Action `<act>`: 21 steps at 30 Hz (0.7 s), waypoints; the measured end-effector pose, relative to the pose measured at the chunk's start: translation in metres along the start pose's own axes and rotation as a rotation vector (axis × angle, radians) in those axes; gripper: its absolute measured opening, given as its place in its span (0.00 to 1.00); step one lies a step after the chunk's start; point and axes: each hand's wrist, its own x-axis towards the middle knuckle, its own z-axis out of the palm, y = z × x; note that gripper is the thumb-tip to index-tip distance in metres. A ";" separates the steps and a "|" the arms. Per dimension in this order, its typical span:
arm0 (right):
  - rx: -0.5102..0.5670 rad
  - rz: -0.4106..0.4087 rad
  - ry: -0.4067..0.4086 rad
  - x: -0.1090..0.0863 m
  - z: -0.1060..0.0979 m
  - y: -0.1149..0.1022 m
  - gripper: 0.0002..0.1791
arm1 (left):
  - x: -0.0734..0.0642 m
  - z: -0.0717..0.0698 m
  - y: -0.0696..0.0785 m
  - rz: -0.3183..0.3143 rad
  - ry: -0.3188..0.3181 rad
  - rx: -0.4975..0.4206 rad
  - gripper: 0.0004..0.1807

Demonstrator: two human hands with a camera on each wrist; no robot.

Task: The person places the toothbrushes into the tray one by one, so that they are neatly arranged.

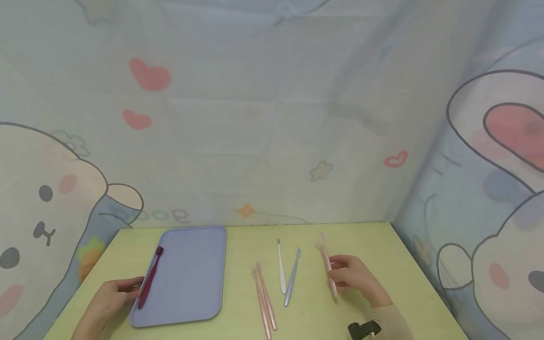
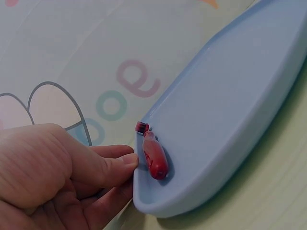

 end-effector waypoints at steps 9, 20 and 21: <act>0.083 -0.044 -0.064 0.016 0.029 -0.006 0.33 | 0.000 -0.001 0.000 -0.010 0.003 0.004 0.23; 0.121 -0.101 -0.079 0.033 0.074 -0.025 0.33 | 0.001 0.000 -0.001 -0.019 -0.001 -0.009 0.23; 0.123 -0.105 -0.083 0.034 0.078 -0.027 0.33 | 0.001 0.000 -0.001 -0.020 -0.001 -0.011 0.23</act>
